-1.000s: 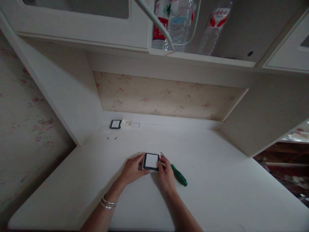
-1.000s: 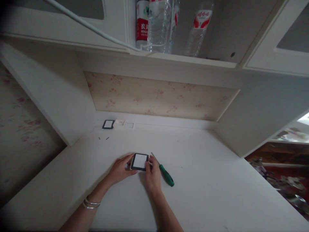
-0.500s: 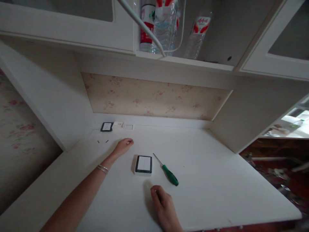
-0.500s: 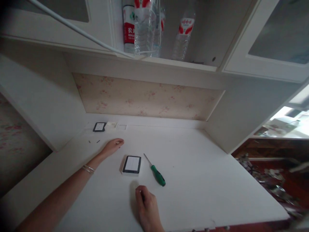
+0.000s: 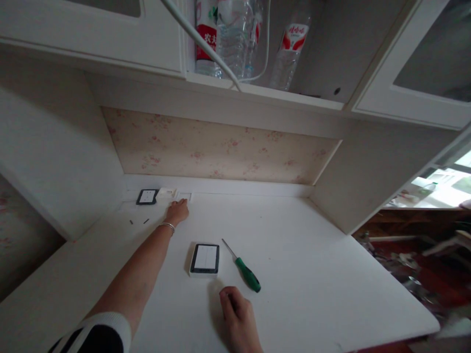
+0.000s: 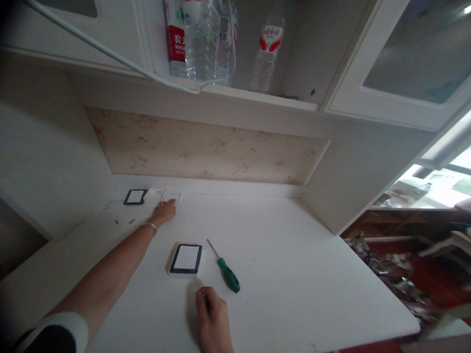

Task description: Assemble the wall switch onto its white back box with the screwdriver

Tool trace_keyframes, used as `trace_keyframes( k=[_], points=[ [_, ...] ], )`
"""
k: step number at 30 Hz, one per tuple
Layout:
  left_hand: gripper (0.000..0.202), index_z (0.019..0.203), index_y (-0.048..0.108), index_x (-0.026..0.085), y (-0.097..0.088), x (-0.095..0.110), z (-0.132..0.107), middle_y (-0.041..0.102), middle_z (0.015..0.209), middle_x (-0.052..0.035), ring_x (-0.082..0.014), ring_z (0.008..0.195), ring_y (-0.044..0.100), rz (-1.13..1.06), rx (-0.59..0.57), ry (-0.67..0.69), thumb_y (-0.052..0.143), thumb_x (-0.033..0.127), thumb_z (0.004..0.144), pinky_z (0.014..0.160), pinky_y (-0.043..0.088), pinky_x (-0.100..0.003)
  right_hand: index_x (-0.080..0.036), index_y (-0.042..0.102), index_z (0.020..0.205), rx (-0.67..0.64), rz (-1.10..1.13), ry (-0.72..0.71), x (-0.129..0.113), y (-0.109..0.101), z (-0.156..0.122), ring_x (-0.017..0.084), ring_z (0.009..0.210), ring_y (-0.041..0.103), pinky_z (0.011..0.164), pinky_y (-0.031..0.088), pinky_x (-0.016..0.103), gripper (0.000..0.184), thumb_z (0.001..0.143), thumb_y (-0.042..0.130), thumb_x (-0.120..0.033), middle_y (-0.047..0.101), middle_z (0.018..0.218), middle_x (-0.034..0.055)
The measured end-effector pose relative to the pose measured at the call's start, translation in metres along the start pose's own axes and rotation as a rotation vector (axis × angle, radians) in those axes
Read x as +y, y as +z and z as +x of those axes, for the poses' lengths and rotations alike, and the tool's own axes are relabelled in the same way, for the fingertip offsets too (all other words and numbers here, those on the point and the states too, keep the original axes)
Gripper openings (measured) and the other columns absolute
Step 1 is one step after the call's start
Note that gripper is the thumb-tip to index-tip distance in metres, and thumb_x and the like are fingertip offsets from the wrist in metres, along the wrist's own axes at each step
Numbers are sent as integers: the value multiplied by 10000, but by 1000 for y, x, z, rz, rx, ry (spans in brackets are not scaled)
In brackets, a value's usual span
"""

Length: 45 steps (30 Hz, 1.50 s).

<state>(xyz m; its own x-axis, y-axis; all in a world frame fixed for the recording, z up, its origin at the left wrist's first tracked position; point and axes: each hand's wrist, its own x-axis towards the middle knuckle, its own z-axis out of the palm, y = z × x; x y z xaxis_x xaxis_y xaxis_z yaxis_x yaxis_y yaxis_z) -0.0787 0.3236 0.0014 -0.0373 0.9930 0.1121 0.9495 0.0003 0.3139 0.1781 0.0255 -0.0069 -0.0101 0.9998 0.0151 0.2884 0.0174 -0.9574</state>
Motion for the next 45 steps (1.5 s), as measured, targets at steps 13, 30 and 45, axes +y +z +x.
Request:
trace_keyframes(
  k=[13, 30, 45],
  points=[
    [288, 1023, 699, 236, -19, 9, -52, 663, 1046, -110, -304, 1066, 515, 46, 47, 140, 469, 217, 852, 894, 390, -427, -183, 600, 778, -10, 114, 35, -5, -1, -2, 131, 542, 430, 492, 311, 231, 366, 885, 459, -503, 458, 578, -23],
    [338, 1161, 639, 305, -28, 71, -239, 612, 1027, -58, -221, 999, 528, -348, 238, 536, 473, 147, 914, 895, 458, -393, -188, 602, 906, 235, 34, -152, -16, 7, 22, 165, 691, 541, 617, 421, 261, 307, 901, 441, -450, 586, 755, 18],
    [291, 1178, 618, 256, -11, 57, -227, 555, 1226, -71, -216, 1173, 510, -601, 259, 410, 536, 290, 900, 1022, 431, -387, -266, 533, 1314, 64, -277, -320, 3, 7, 58, 245, 1279, 439, 1092, 325, 445, 434, 913, 466, -420, 485, 1393, 60]
  ],
)
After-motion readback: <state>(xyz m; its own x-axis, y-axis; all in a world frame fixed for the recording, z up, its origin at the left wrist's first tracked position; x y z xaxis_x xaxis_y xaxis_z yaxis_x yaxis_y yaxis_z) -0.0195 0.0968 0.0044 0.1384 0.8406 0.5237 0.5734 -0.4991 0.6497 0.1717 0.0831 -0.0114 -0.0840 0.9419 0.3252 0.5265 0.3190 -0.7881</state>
